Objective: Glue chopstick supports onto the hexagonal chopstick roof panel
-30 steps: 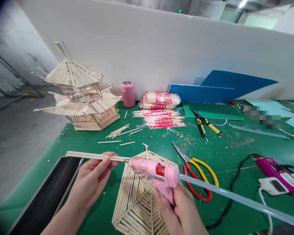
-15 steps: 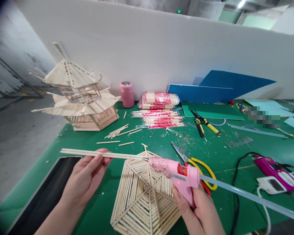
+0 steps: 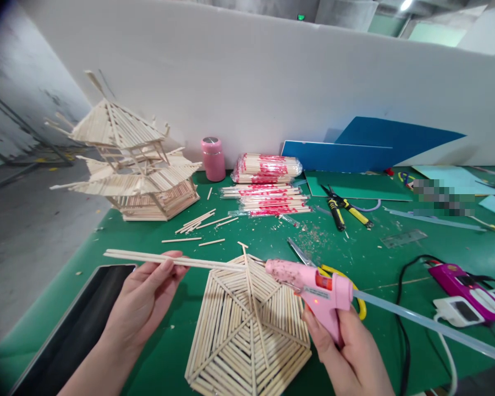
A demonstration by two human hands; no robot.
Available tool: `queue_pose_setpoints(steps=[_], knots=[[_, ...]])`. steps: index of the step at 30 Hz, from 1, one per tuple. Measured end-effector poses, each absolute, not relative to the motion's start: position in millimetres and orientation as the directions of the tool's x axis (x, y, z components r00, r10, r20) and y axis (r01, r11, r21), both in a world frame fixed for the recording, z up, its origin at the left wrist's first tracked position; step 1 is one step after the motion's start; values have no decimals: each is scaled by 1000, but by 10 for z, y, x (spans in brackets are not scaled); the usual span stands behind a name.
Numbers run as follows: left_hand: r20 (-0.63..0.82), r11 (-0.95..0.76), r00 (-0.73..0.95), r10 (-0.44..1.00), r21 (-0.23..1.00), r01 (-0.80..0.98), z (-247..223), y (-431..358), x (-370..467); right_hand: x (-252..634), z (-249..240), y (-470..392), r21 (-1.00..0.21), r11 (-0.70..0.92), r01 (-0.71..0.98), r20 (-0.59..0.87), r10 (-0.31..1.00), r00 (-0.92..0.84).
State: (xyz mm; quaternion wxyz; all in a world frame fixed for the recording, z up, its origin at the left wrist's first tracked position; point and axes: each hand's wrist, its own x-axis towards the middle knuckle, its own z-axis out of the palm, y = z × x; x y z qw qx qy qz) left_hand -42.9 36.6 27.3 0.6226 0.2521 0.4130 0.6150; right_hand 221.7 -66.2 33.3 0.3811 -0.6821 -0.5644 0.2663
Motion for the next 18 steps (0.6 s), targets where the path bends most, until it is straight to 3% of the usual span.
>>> queue_pose_setpoints(steps=[8,14,18], knots=[[-240,291,166,957,830,-477,215,335,-415,2089,374,-602,-957,-113,268,-90,991,99],[-218,355,350,911,848,-394,251,267,-366,1808,566,-476,-960,-113,257,-86,989,117],[-175,356,459,871,869,-344,233,242,-357,1643,658,-329,-937,-40,347,-19,998,62]])
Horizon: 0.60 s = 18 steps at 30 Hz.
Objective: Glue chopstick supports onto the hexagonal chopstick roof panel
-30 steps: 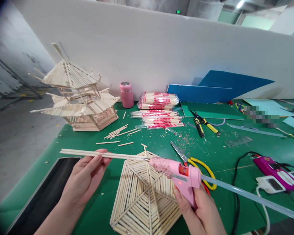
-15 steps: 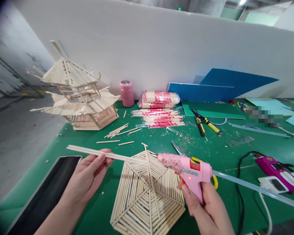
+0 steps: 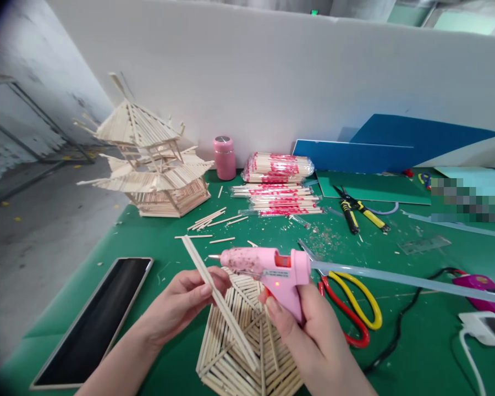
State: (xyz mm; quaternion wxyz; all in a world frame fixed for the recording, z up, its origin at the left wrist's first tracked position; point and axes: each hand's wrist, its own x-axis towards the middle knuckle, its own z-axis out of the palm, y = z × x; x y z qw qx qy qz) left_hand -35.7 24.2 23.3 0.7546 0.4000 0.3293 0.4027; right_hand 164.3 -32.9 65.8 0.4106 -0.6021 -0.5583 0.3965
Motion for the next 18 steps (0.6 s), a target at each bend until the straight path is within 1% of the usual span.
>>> queue_pose_setpoints(steps=[4,8,13,18], knots=[[-173,419,557,812,838,-350,137,234,-364,1548,662,-187,-898,89,430,94,996,-9],[-168,454,565,808,788,-415,87,227,-353,1527,642,-115,-849,186,495,179,982,-62],[-174,474,570,803,766,-434,84,221,-334,1539,648,-88,-793,222,568,239,970,-46],[-175,486,584,793,759,-432,70,224,-343,1538,632,-70,-756,224,615,245,968,-51]])
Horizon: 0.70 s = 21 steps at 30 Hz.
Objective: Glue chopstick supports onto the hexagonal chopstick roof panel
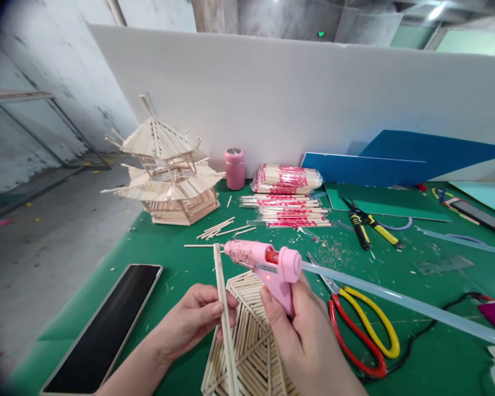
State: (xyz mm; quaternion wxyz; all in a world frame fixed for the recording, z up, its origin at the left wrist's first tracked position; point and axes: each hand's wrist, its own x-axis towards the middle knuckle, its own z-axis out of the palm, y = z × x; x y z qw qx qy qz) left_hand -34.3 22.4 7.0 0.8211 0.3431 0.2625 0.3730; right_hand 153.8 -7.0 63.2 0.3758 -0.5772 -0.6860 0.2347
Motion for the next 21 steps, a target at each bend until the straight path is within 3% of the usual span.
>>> queue_pose_setpoints(steps=[21], knots=[[-165,482,605,779,775,-409,52,218,-358,1566,578,-75,-711,246,659,271,960,-66]])
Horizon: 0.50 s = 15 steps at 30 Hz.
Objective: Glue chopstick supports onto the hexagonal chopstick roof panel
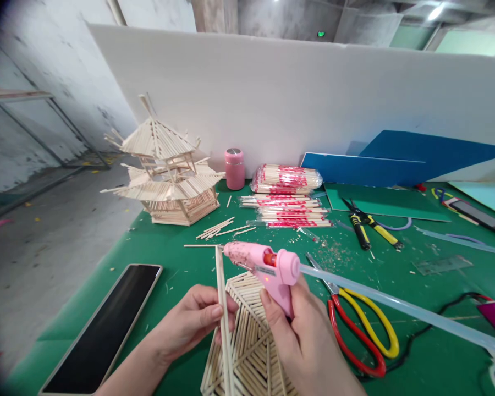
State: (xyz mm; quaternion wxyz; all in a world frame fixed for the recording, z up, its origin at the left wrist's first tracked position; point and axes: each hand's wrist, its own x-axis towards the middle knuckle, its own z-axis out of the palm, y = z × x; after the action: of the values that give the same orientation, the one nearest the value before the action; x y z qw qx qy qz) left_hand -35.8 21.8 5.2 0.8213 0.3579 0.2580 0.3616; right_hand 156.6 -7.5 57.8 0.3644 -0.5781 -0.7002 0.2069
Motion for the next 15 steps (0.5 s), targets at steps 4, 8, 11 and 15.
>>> queue_pose_setpoints(steps=[4,8,11,15], knots=[[-165,475,604,780,784,-400,42,224,-367,1570,571,-100,-695,245,676,263,962,-78],[-162,479,606,779,777,-408,50,230,-375,1559,584,-129,-689,249,681,274,959,-74],[-165,490,604,780,760,-426,76,230,-372,1546,614,-149,-700,254,668,273,959,-79],[-164,492,592,789,746,-448,107,229,-359,1539,648,-170,-703,260,662,271,959,-89]])
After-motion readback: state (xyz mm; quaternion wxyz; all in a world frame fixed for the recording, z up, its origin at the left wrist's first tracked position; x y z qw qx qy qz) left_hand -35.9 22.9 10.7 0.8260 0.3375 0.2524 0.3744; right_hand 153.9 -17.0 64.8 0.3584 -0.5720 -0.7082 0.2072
